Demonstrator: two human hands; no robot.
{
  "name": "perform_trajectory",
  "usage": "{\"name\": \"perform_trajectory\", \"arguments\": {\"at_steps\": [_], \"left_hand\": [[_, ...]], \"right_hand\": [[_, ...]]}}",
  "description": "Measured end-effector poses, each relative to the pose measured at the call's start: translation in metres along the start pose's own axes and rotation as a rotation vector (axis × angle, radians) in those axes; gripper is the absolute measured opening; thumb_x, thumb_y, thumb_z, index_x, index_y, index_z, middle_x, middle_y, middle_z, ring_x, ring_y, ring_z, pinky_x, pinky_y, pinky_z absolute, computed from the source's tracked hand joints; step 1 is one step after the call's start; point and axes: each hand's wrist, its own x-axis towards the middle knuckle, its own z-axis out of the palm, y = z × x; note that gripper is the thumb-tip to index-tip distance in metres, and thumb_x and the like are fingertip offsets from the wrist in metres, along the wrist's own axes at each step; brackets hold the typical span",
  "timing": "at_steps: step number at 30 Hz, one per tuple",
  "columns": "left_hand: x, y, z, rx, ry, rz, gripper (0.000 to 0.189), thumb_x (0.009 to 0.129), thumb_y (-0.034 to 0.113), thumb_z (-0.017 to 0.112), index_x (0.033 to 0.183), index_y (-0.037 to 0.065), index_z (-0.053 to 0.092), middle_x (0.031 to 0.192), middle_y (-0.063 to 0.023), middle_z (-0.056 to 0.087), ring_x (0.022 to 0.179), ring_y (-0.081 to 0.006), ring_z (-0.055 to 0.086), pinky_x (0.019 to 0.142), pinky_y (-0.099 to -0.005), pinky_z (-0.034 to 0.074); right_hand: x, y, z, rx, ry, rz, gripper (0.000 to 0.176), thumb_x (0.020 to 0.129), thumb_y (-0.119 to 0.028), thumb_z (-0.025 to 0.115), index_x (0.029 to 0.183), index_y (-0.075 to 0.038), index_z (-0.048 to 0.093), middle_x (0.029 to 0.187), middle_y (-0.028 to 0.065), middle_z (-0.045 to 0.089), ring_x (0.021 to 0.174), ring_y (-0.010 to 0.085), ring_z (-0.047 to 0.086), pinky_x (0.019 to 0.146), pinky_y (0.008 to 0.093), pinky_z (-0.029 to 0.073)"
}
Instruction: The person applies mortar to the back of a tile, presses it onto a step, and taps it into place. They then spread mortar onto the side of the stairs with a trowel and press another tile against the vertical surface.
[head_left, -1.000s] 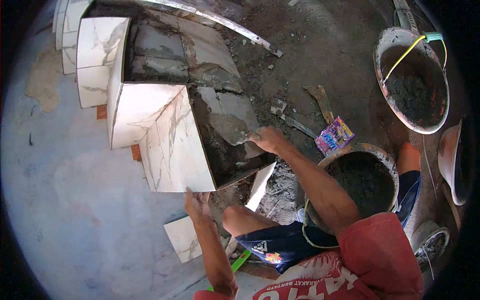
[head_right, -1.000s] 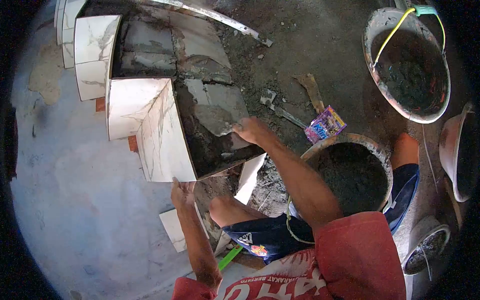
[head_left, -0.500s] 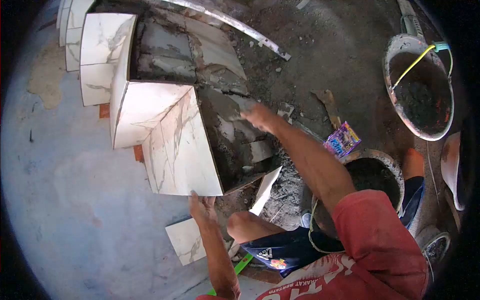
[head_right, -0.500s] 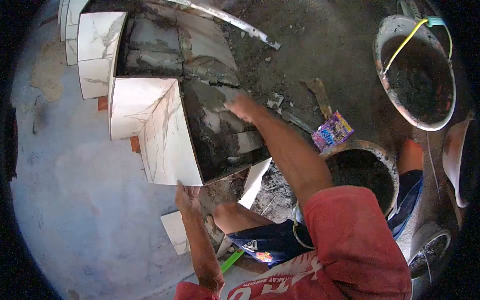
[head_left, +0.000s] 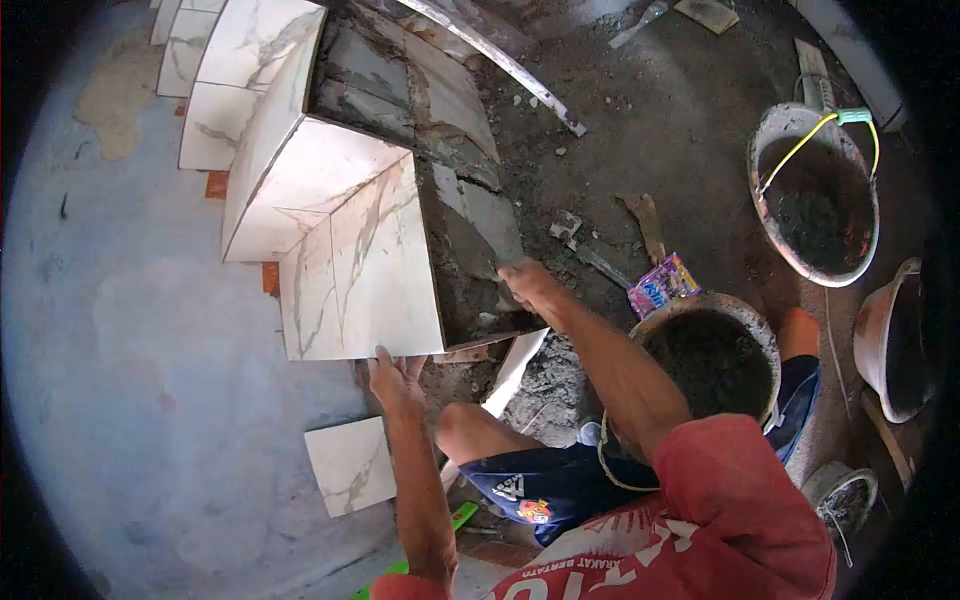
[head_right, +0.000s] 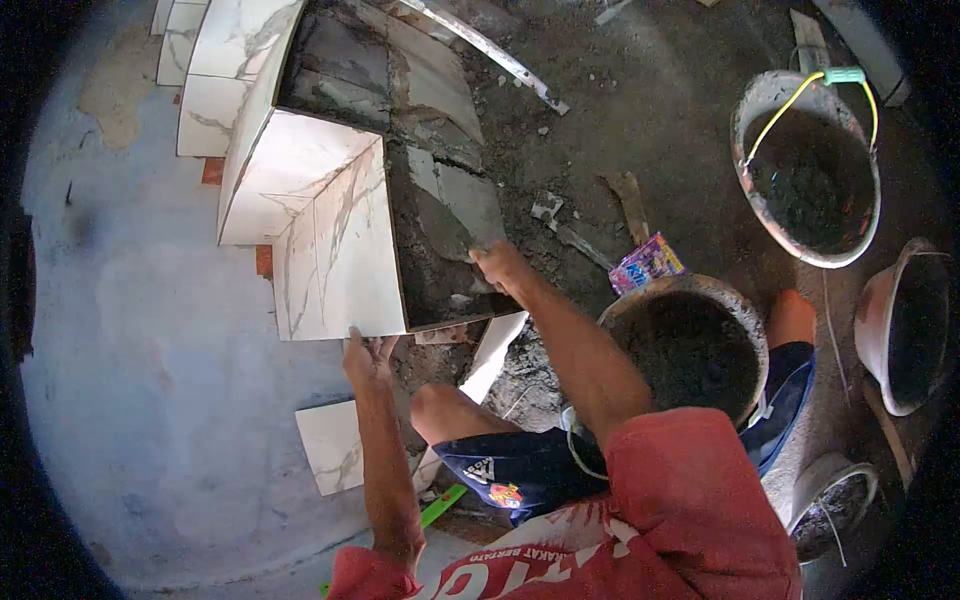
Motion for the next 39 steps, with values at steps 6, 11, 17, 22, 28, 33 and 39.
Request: {"name": "perform_trajectory", "arguments": {"at_steps": [6,11,17,22,28,33,39], "left_hand": [[-0.010,-0.002,-0.001,-0.044,0.005,0.027,0.042,0.091,0.018,0.038,0.128,0.001,0.027,0.114,-0.0143,0.042,0.102,-0.0255,0.045,0.075,-0.0460,0.052],[-0.087,-0.035,0.012,-0.020,-0.032,0.077,0.055,0.090,0.022,0.043,0.134,-0.002,0.017,0.130,-0.0151,0.033,0.120,-0.0260,0.034,0.101,-0.0414,0.029],[-0.201,-0.138,0.035,0.697,-0.592,0.061,0.047,0.091,0.023,0.044,0.127,-0.005,0.035,0.124,-0.0216,0.044,0.115,-0.0247,0.043,0.097,-0.0276,0.030],[-0.226,-0.167,0.035,0.684,-0.675,-0.090,0.045,0.091,0.026,0.045,0.124,-0.004,0.041,0.088,-0.0157,0.061,0.075,-0.0224,0.059,0.074,-0.0285,0.047],[-0.223,-0.175,0.036,0.325,-0.580,-0.324,0.035,0.088,0.020,0.052,0.118,0.001,0.051,0.068,-0.0030,0.054,0.058,-0.0065,0.051,0.046,-0.0234,0.048],[-0.224,-0.178,0.040,0.298,-0.508,-0.264,0.031,0.084,0.011,0.057,0.114,0.002,0.055,0.068,0.0003,0.055,0.056,-0.0047,0.049,0.044,-0.0206,0.042],[-0.218,-0.190,0.032,0.243,-0.525,-0.420,0.033,0.084,0.010,0.056,0.116,0.002,0.052,0.082,-0.0029,0.058,0.062,-0.0091,0.053,0.057,-0.0264,0.054]], "right_hand": [[-0.019,0.007,-0.007,-0.287,0.322,0.172,0.040,0.084,-0.038,0.049,0.082,0.002,0.055,0.063,0.0133,0.054,0.053,0.0254,0.053,0.048,0.0388,0.043],[-0.175,-0.049,-0.055,-0.944,0.466,-0.621,0.045,0.079,-0.039,0.057,0.088,0.005,0.058,0.064,0.0098,0.059,0.055,0.0315,0.055,0.057,0.0371,0.046],[-0.357,-0.115,-0.100,-1.514,0.263,0.101,0.033,0.078,-0.028,0.056,0.095,-0.001,0.058,0.075,0.0166,0.062,0.069,0.0322,0.061,0.063,0.0378,0.048],[-0.321,-0.003,-0.136,-2.322,0.171,0.197,0.015,0.079,-0.014,0.049,0.076,-0.007,0.062,0.070,0.0117,0.063,0.065,0.0243,0.063,0.049,0.0342,0.046],[-0.307,0.021,-0.099,-2.210,-0.085,0.396,0.014,0.074,-0.014,0.054,0.074,-0.008,0.067,0.077,0.0084,0.065,0.071,0.0216,0.064,0.053,0.0354,0.049],[-0.341,0.036,-0.086,-1.989,-0.151,0.336,0.016,0.075,-0.016,0.053,0.078,-0.006,0.065,0.081,0.0123,0.064,0.073,0.0254,0.064,0.063,0.0374,0.051],[-0.370,0.013,-0.103,-1.716,-0.098,0.300,0.027,0.073,-0.030,0.060,0.077,-0.003,0.060,0.070,0.0186,0.060,0.067,0.0331,0.060,0.058,0.0392,0.049]]}}
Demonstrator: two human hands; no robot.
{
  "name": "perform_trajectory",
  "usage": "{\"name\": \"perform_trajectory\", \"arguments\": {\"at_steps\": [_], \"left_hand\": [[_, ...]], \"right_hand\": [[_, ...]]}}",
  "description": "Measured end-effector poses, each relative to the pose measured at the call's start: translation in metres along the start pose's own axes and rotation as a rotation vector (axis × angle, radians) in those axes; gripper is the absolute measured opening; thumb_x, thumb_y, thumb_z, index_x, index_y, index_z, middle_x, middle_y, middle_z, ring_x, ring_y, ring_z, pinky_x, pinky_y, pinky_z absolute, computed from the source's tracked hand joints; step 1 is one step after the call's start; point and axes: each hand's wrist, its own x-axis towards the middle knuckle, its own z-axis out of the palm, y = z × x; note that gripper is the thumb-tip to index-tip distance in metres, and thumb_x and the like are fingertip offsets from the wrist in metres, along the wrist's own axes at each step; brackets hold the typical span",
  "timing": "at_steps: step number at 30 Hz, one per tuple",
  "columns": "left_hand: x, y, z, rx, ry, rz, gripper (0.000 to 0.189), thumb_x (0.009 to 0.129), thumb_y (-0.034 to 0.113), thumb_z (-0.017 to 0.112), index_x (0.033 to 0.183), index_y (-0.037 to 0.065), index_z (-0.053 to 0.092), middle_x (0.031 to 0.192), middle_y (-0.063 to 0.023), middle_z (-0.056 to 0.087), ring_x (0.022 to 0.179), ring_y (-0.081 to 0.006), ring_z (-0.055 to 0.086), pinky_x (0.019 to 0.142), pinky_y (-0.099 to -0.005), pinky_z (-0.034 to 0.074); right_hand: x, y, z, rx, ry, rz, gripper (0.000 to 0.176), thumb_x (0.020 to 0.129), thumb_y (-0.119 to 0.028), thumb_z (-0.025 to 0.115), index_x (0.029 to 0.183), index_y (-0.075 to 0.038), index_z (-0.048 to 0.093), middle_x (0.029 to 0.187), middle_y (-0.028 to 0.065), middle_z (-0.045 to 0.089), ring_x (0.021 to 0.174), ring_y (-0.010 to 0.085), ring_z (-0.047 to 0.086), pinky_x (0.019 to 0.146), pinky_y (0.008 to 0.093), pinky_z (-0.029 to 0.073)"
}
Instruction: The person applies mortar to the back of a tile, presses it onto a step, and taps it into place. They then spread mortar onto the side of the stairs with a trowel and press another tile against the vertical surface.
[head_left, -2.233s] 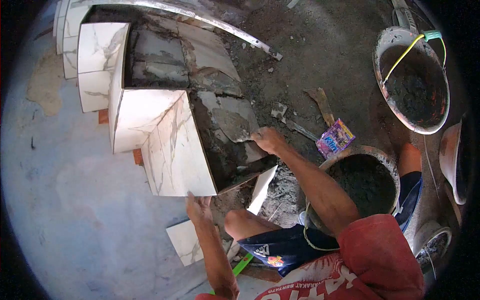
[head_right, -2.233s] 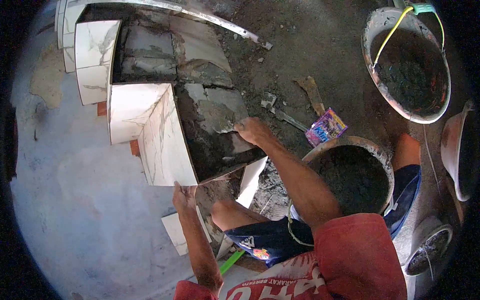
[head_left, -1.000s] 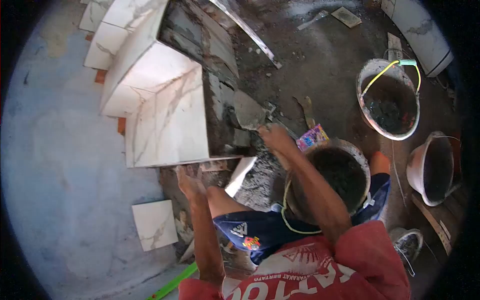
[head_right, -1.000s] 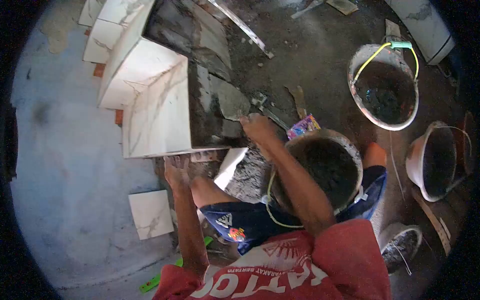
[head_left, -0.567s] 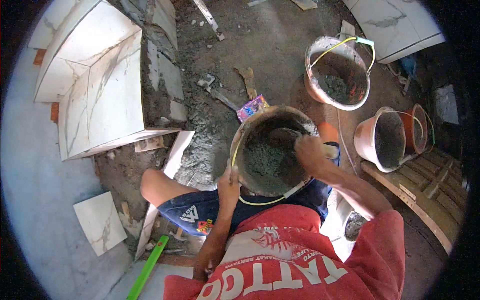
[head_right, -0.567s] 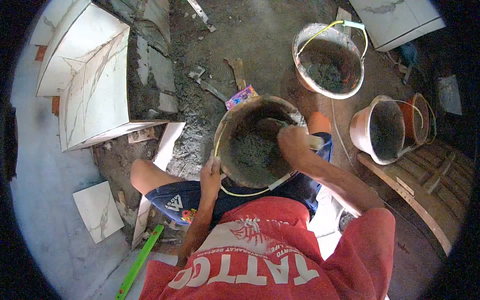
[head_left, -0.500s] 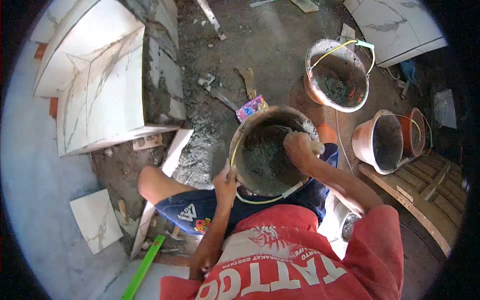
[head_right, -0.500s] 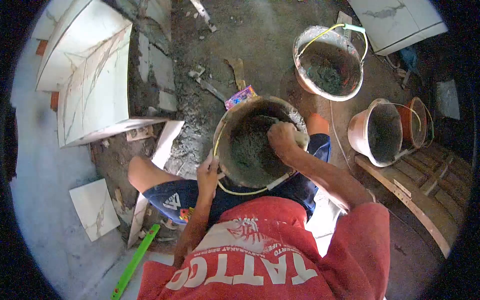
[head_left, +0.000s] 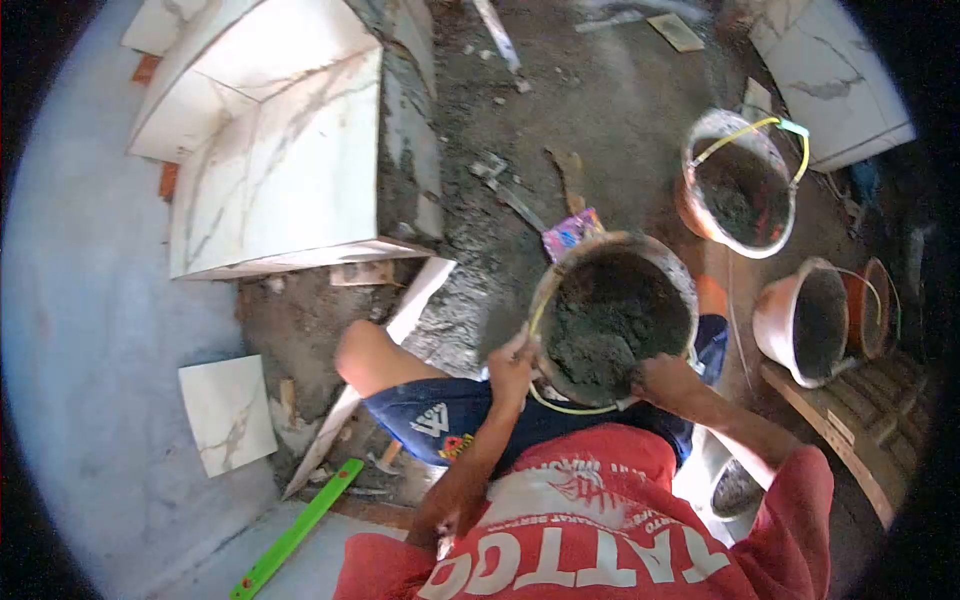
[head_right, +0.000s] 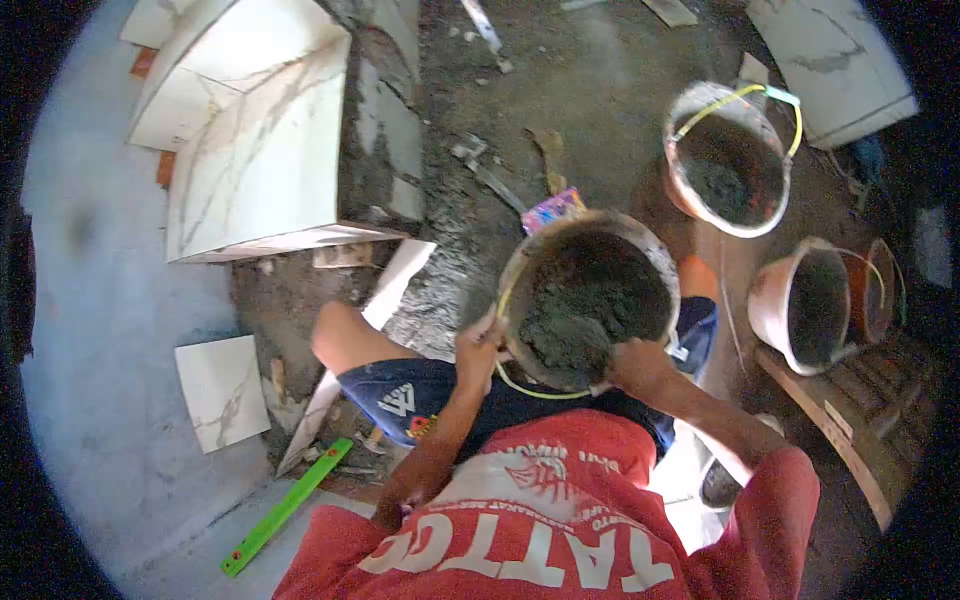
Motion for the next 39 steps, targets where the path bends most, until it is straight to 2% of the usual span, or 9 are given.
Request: {"name": "perform_trajectory", "arguments": {"at_steps": [5,9,11,16,22,24,26,34,39], "left_hand": [[-0.007,0.037,-0.014,0.245,-0.058,0.008,0.037,0.085,0.012,0.055,0.120,0.000,0.049,0.087,-0.0041,0.057,0.073,-0.0093,0.054,0.067,-0.0268,0.052],[0.001,0.083,-0.077,-0.177,0.213,0.480,0.033,0.089,0.018,0.049,0.114,-0.002,0.047,0.102,-0.0088,0.051,0.094,-0.0159,0.051,0.079,-0.0287,0.048],[-0.008,0.163,-0.071,-0.241,0.584,0.351,0.029,0.089,0.021,0.047,0.107,-0.002,0.048,0.098,-0.0094,0.052,0.092,-0.0186,0.053,0.078,-0.0297,0.048],[0.024,0.216,-0.107,-0.071,0.538,0.343,0.028,0.090,0.015,0.043,0.110,-0.004,0.047,0.101,-0.0113,0.053,0.090,-0.0209,0.054,0.081,-0.0313,0.045],[-0.038,0.202,0.022,0.660,0.646,0.747,0.039,0.087,0.017,0.051,0.121,-0.001,0.043,0.122,-0.0155,0.045,0.114,-0.0249,0.043,0.090,-0.0317,0.039],[-0.052,0.178,0.036,0.830,0.309,0.301,0.053,0.086,0.020,0.053,0.129,-0.003,0.032,0.134,-0.0209,0.033,0.124,-0.0269,0.033,0.099,-0.0329,0.028],[-0.042,0.122,0.031,0.893,-0.017,0.455,0.061,0.089,0.022,0.048,0.130,-0.012,0.018,0.134,-0.0294,0.024,0.128,-0.0315,0.024,0.104,-0.0342,0.019],[0.000,0.006,0.009,1.006,-0.070,0.518,0.065,0.089,0.029,0.042,0.134,-0.007,0.011,0.138,-0.0297,0.011,0.129,-0.0414,0.012,0.106,-0.0424,0.013],[-0.021,0.064,0.009,0.736,0.065,0.505,0.058,0.090,0.019,0.040,0.134,-0.007,0.012,0.140,-0.0235,0.016,0.130,-0.0314,0.016,0.105,-0.0369,0.014]], "right_hand": [[-0.007,0.017,-0.030,0.298,0.010,-0.109,0.038,0.075,-0.035,0.059,0.080,0.002,0.060,0.071,0.0189,0.060,0.067,0.0368,0.059,0.060,0.0424,0.048],[-0.016,-0.009,-0.052,0.825,-0.081,0.020,0.035,0.075,-0.030,0.057,0.086,0.003,0.059,0.078,0.0205,0.058,0.078,0.0331,0.059,0.068,0.0392,0.045],[-0.008,-0.020,-0.034,0.892,0.275,-0.235,0.025,0.074,-0.022,0.060,0.078,0.002,0.054,0.058,0.0112,0.045,0.059,0.0131,0.051,0.054,0.0320,0.039],[0.000,-0.032,-0.028,0.720,0.314,-0.131,0.028,0.074,-0.025,0.058,0.087,-0.001,0.054,0.069,0.0211,0.056,0.073,0.0347,0.059,0.062,0.0409,0.044],[-0.027,0.006,-0.034,0.387,0.189,0.104,0.028,0.077,-0.026,0.054,0.088,0.001,0.054,0.072,0.0205,0.059,0.070,0.0370,0.059,0.062,0.0452,0.048],[-0.025,0.012,-0.034,0.341,0.164,0.158,0.028,0.077,-0.026,0.054,0.088,0.000,0.054,0.073,0.0207,0.059,0.070,0.0370,0.059,0.062,0.0450,0.048],[-0.020,0.019,-0.033,0.301,0.144,0.197,0.028,0.077,-0.026,0.055,0.087,0.000,0.055,0.074,0.0209,0.060,0.070,0.0371,0.059,0.063,0.0448,0.048],[-0.039,0.029,-0.041,0.716,0.155,0.029,0.029,0.073,-0.021,0.057,0.093,0.000,0.053,0.079,0.0207,0.058,0.074,0.0382,0.057,0.067,0.0397,0.046],[-0.021,-0.022,-0.060,1.553,0.148,-0.147,0.031,0.078,-0.010,0.058,0.106,-0.005,0.046,0.069,0.0062,0.051,0.058,0.0114,0.051,0.049,0.0267,0.043]]}}
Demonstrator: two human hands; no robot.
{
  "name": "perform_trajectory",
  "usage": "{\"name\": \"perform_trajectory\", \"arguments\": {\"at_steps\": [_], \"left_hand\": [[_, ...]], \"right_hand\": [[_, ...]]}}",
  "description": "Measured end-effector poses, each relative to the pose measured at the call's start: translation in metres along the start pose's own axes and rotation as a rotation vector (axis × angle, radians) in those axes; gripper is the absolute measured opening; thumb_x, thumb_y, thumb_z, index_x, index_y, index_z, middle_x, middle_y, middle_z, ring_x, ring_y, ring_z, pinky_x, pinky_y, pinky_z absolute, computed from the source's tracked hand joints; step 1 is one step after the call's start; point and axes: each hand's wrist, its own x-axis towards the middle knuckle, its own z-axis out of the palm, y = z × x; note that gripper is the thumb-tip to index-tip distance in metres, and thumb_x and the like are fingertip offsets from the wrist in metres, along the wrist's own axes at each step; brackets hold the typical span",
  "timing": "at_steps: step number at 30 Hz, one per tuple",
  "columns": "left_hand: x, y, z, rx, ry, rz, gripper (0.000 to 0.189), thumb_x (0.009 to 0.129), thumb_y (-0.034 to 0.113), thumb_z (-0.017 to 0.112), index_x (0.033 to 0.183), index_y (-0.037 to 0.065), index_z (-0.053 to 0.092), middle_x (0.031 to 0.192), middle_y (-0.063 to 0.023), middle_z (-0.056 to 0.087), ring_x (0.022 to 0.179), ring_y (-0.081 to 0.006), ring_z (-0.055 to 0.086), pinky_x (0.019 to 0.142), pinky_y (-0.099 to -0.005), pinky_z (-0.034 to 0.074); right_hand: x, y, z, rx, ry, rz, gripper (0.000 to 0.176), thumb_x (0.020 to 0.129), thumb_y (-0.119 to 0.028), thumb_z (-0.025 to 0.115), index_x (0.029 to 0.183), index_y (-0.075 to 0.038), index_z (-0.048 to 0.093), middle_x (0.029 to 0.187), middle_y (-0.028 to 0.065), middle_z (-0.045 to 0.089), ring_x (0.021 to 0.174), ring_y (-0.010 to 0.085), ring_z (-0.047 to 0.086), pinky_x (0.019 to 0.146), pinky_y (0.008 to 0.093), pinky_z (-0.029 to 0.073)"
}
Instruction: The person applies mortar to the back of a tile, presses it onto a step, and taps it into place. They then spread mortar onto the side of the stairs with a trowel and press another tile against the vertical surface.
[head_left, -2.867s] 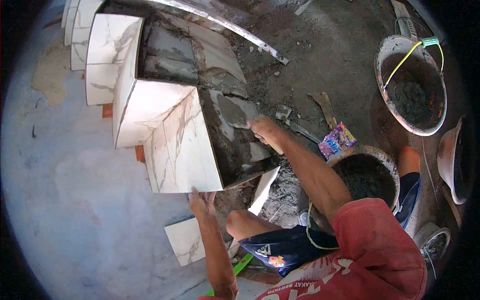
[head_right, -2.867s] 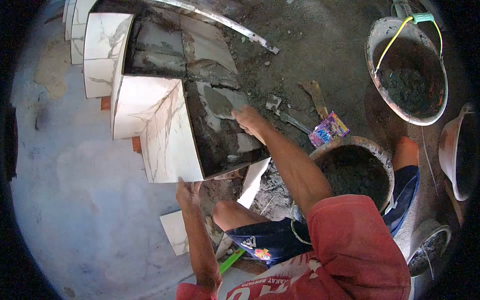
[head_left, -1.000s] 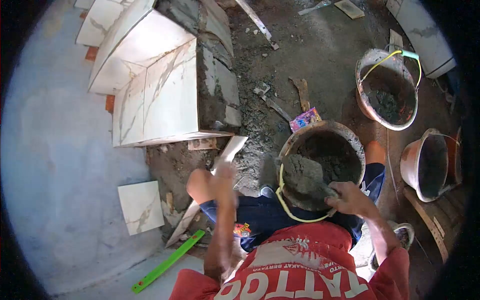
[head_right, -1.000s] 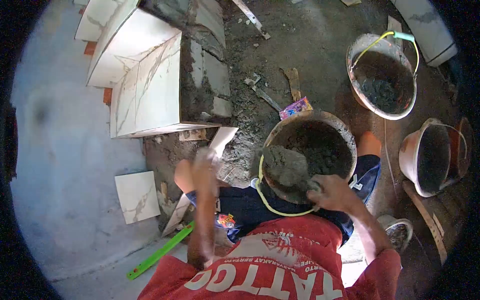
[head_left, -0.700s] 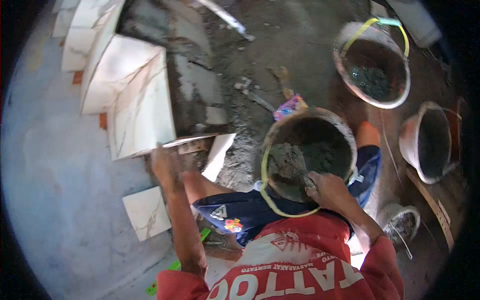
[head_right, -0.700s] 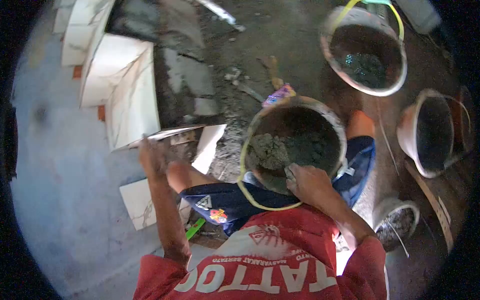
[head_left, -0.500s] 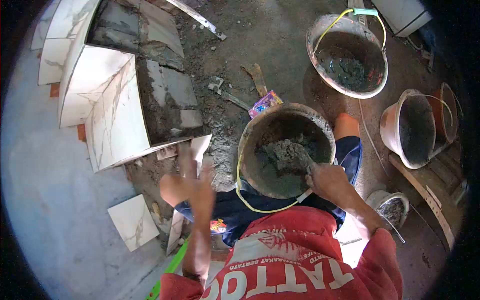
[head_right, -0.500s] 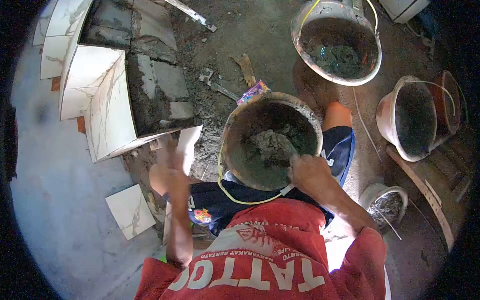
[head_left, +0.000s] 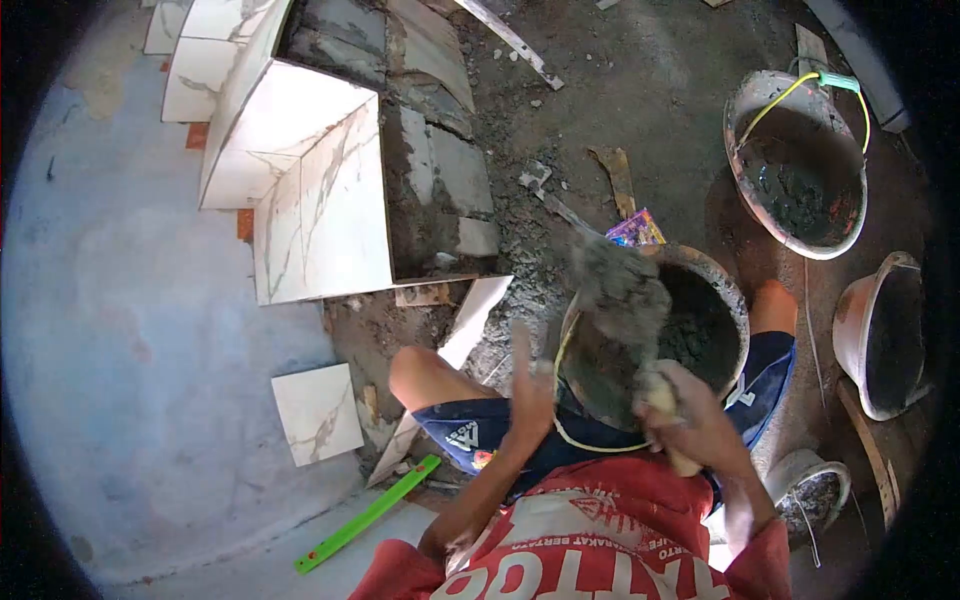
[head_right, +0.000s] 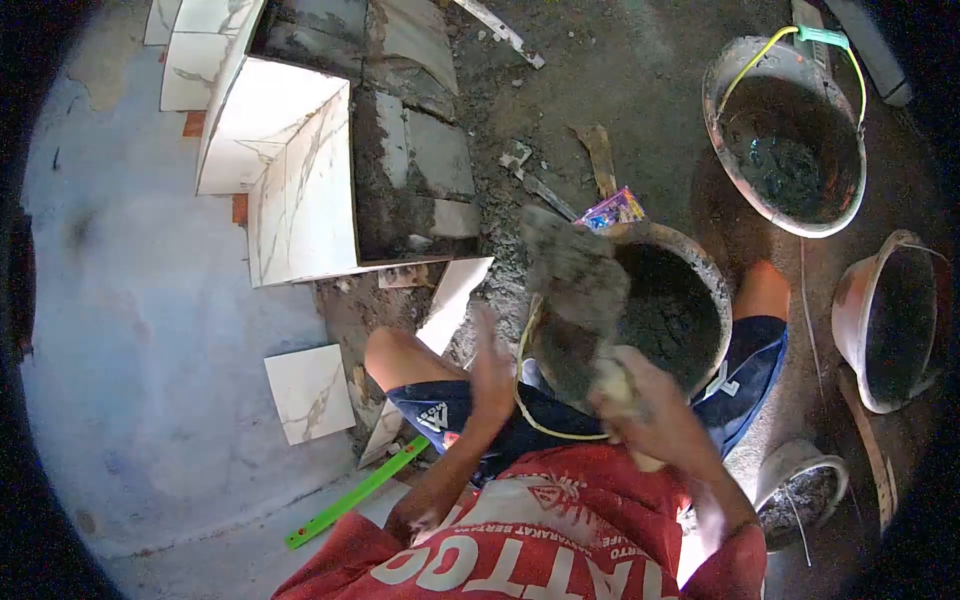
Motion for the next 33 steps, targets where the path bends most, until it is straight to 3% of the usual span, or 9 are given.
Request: {"name": "perform_trajectory", "arguments": {"at_steps": [1,2,3,5,13,22,25,31,33], "left_hand": [[0.008,0.002,-0.017,-0.009,0.117,-0.169,0.055,0.090,0.016,0.039,0.133,-0.007,0.014,0.140,-0.0208,0.018,0.130,-0.0280,0.018,0.105,-0.0355,0.014],[0.020,0.003,-0.038,0.187,0.352,-0.095,0.037,0.089,0.018,0.040,0.121,-0.002,0.043,0.108,-0.0137,0.051,0.096,-0.0196,0.050,0.081,-0.0323,0.040],[0.035,-0.006,-0.063,0.159,0.556,-0.191,0.029,0.090,0.022,0.041,0.102,-0.001,0.053,0.087,-0.0057,0.054,0.074,-0.0137,0.050,0.065,-0.0288,0.042],[0.070,0.005,-0.104,-0.597,0.761,-0.234,0.029,0.091,0.027,0.040,0.090,0.002,0.054,0.080,-0.0039,0.052,0.069,-0.0140,0.050,0.061,-0.0271,0.043],[0.125,-0.021,-0.179,-0.754,0.603,-0.346,0.033,0.089,0.022,0.048,0.103,-0.008,0.045,0.085,-0.0131,0.053,0.074,-0.0251,0.056,0.072,-0.0398,0.053],[0.123,-0.014,-0.181,-0.776,0.578,-0.368,0.027,0.089,0.016,0.046,0.103,-0.007,0.047,0.088,-0.0122,0.054,0.076,-0.0235,0.058,0.066,-0.0351,0.054],[0.120,-0.015,-0.176,-0.770,0.596,-0.366,0.028,0.089,0.016,0.045,0.104,-0.007,0.047,0.089,-0.0128,0.055,0.078,-0.0241,0.058,0.067,-0.0362,0.054],[0.122,-0.017,-0.178,-0.756,0.572,-0.340,0.029,0.090,0.014,0.042,0.106,-0.010,0.045,0.092,-0.0148,0.054,0.079,-0.0247,0.058,0.070,-0.0381,0.053],[0.121,-0.009,-0.175,-0.795,0.573,-0.329,0.029,0.091,0.014,0.042,0.106,-0.010,0.045,0.092,-0.0144,0.054,0.079,-0.0242,0.058,0.071,-0.0382,0.053]], "right_hand": [[0.013,0.003,0.015,-0.020,0.010,-0.028,0.032,0.079,-0.011,0.058,0.108,-0.005,0.044,0.069,0.0040,0.050,0.055,0.0096,0.050,0.046,0.0246,0.041],[0.029,0.011,0.030,-0.043,0.018,-0.056,0.033,0.081,-0.012,0.058,0.109,-0.005,0.043,0.069,0.0019,0.050,0.053,0.0078,0.049,0.044,0.0225,0.040],[0.046,0.017,0.045,-0.048,0.031,-0.071,0.032,0.081,-0.015,0.059,0.107,-0.004,0.043,0.069,0.0020,0.050,0.052,0.0084,0.049,0.043,0.0232,0.040],[0.078,0.020,0.071,-0.022,0.005,-0.042,0.036,0.082,-0.021,0.058,0.108,-0.001,0.043,0.070,0.0049,0.052,0.050,0.0098,0.050,0.043,0.0256,0.041],[0.130,0.045,0.107,0.286,0.055,-0.204,0.040,0.083,-0.022,0.057,0.109,0.003,0.042,0.070,0.0067,0.052,0.056,0.0127,0.051,0.048,0.0286,0.043],[0.137,0.026,0.128,-0.034,0.961,-0.458,0.043,0.084,-0.011,0.054,0.118,0.008,0.036,0.091,0.0149,0.052,0.078,0.0234,0.053,0.073,0.0357,0.043],[0.144,0.078,0.171,-0.510,0.219,-0.285,0.050,0.077,-0.011,0.058,0.120,0.002,0.036,0.094,0.0224,0.054,0.085,0.0381,0.054,0.071,0.0430,0.044],[0.130,0.019,0.142,-0.136,0.277,-0.305,0.048,0.081,-0.013,0.054,0.121,0.003,0.033,0.091,0.0181,0.053,0.078,0.0267,0.055,0.067,0.0383,0.045],[0.139,-0.011,0.115,-0.125,0.479,-0.407,0.046,0.082,-0.023,0.056,0.114,0.005,0.038,0.090,0.0266,0.053,0.080,0.0424,0.054,0.067,0.0429,0.043]]}}
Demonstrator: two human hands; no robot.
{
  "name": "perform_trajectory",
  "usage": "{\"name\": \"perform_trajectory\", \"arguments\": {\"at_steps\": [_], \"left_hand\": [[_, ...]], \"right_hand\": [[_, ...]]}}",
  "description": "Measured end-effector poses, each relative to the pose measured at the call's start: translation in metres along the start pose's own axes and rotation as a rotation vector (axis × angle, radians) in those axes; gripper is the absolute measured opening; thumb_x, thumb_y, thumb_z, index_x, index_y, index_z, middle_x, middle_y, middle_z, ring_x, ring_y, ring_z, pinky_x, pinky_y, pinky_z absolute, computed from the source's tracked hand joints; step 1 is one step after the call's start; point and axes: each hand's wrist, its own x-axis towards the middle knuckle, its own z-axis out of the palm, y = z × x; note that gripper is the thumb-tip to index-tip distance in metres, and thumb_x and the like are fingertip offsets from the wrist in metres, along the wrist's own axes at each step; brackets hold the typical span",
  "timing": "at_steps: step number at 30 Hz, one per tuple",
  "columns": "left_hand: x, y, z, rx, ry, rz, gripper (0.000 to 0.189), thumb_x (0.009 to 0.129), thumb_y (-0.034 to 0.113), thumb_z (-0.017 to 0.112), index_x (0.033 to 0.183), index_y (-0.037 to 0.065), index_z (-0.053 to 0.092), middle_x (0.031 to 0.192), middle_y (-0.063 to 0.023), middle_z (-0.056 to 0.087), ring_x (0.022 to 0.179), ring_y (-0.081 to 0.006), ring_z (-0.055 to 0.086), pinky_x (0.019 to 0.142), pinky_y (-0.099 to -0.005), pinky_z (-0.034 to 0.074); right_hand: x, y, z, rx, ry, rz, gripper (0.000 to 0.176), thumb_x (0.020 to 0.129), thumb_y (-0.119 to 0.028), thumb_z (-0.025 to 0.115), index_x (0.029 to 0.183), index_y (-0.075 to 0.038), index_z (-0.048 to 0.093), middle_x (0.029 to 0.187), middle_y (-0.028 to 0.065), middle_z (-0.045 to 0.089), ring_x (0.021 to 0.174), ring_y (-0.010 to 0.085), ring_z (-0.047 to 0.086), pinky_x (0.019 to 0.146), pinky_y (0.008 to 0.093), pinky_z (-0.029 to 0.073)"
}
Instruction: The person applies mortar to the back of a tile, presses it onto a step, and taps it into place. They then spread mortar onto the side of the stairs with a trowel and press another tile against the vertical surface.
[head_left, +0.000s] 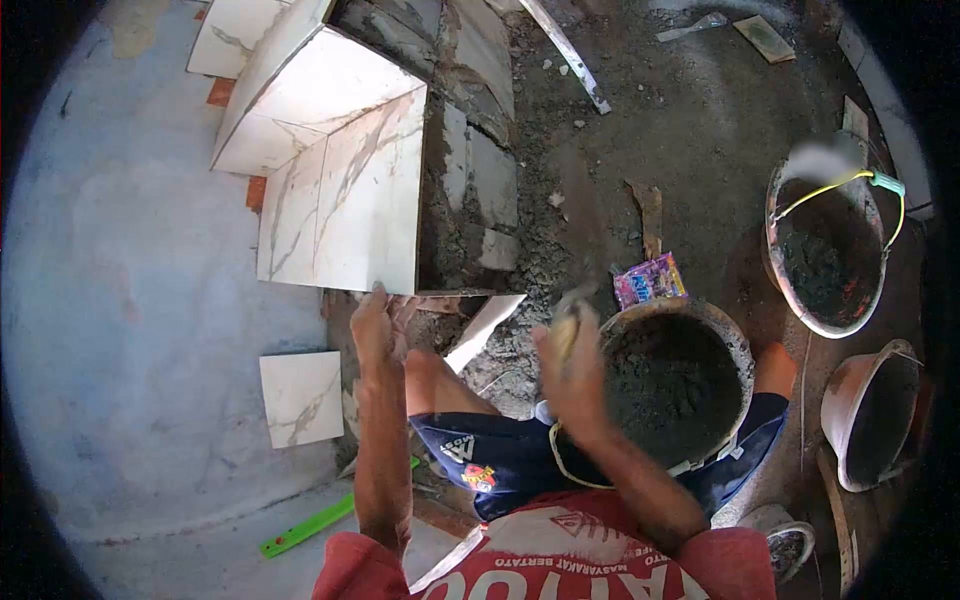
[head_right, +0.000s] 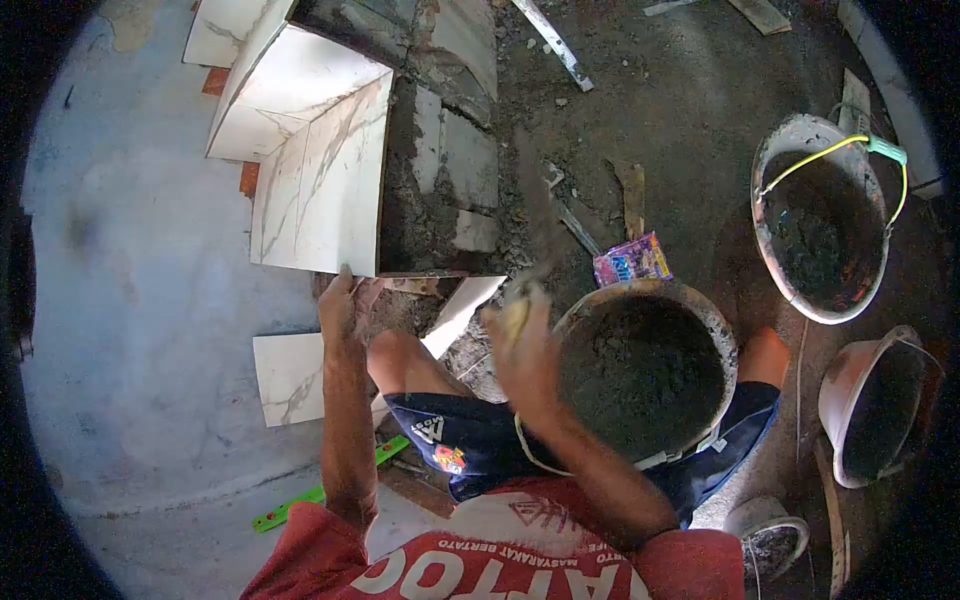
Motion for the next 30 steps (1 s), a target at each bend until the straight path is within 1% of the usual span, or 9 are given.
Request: {"name": "perform_trajectory", "arguments": {"at_steps": [7,11,13,16,17,19,22,27,30], "left_hand": [[0.003,0.002,-0.007,0.068,-0.038,0.003,0.024,0.089,0.013,0.047,0.099,-0.008,0.046,0.090,-0.0146,0.052,0.081,-0.0242,0.057,0.073,-0.0386,0.054],[-0.010,0.008,-0.007,0.044,-0.029,-0.014,0.020,0.088,0.006,0.045,0.102,-0.009,0.045,0.084,-0.0114,0.051,0.073,-0.0197,0.055,0.069,-0.0371,0.057],[-0.005,0.004,-0.013,0.103,-0.100,0.008,0.021,0.089,0.012,0.046,0.099,-0.007,0.045,0.092,-0.0139,0.052,0.083,-0.0230,0.057,0.073,-0.0375,0.054],[-0.011,0.011,-0.005,0.131,-0.084,0.007,0.021,0.089,0.010,0.045,0.100,-0.007,0.045,0.093,-0.0134,0.052,0.082,-0.0226,0.057,0.073,-0.0372,0.054],[-0.014,0.012,-0.002,0.153,-0.099,0.011,0.021,0.089,0.010,0.045,0.100,-0.007,0.045,0.093,-0.0134,0.052,0.082,-0.0226,0.057,0.073,-0.0372,0.054],[-0.017,0.012,0.002,0.103,-0.050,0.012,0.022,0.089,0.010,0.043,0.103,-0.008,0.044,0.095,-0.0135,0.053,0.084,-0.0236,0.057,0.074,-0.0364,0.054],[-0.006,0.011,-0.004,0.106,-0.070,-0.013,0.025,0.089,0.010,0.044,0.107,-0.007,0.044,0.097,-0.0137,0.054,0.087,-0.0220,0.058,0.075,-0.0355,0.054],[-0.007,0.014,-0.004,0.105,0.003,-0.061,0.026,0.089,0.010,0.045,0.111,-0.004,0.043,0.097,-0.0104,0.055,0.084,-0.0182,0.058,0.072,-0.0352,0.054],[-0.010,0.013,-0.003,0.116,-0.005,-0.058,0.027,0.089,0.010,0.045,0.112,-0.003,0.043,0.098,-0.0099,0.055,0.085,-0.0182,0.058,0.071,-0.0350,0.055]], "right_hand": [[0.044,0.015,-0.025,-0.153,-0.272,0.220,0.044,0.083,-0.036,0.052,0.100,0.004,0.050,0.083,0.0265,0.056,0.080,0.0422,0.054,0.071,0.0433,0.042],[0.110,0.012,-0.046,-0.562,-0.388,-0.325,0.040,0.083,-0.040,0.049,0.094,-0.001,0.054,0.081,0.0216,0.059,0.079,0.0391,0.057,0.069,0.0451,0.044],[0.147,-0.010,-0.054,-1.125,-0.436,-0.332,0.038,0.084,-0.042,0.047,0.092,-0.005,0.056,0.079,0.0183,0.060,0.077,0.0349,0.059,0.068,0.0446,0.045],[0.210,0.031,-0.059,-1.297,-0.639,-0.555,0.037,0.085,-0.044,0.046,0.087,-0.008,0.056,0.080,0.0144,0.061,0.080,0.0312,0.059,0.067,0.0429,0.046],[0.225,0.057,-0.055,-1.280,-0.624,-0.540,0.037,0.085,-0.044,0.046,0.087,-0.008,0.056,0.080,0.0144,0.061,0.080,0.0312,0.059,0.067,0.0429,0.046],[0.251,0.104,-0.041,-1.007,-0.497,-1.117,0.038,0.085,-0.045,0.045,0.084,-0.009,0.055,0.079,0.0107,0.059,0.078,0.0300,0.059,0.065,0.0419,0.045],[0.265,0.109,-0.005,-0.872,-0.408,-1.262,0.038,0.085,-0.046,0.044,0.081,-0.010,0.054,0.077,0.0083,0.057,0.073,0.0289,0.057,0.064,0.0417,0.045],[0.265,0.112,0.026,-0.574,-0.464,-1.051,0.039,0.086,-0.043,0.045,0.080,-0.005,0.056,0.067,0.0131,0.056,0.060,0.0339,0.055,0.059,0.0446,0.045],[0.229,0.083,0.025,-0.575,-0.315,-0.377,0.050,0.084,-0.047,0.047,0.075,0.001,0.060,0.059,0.0168,0.057,0.055,0.0328,0.058,0.055,0.0431,0.046]]}}
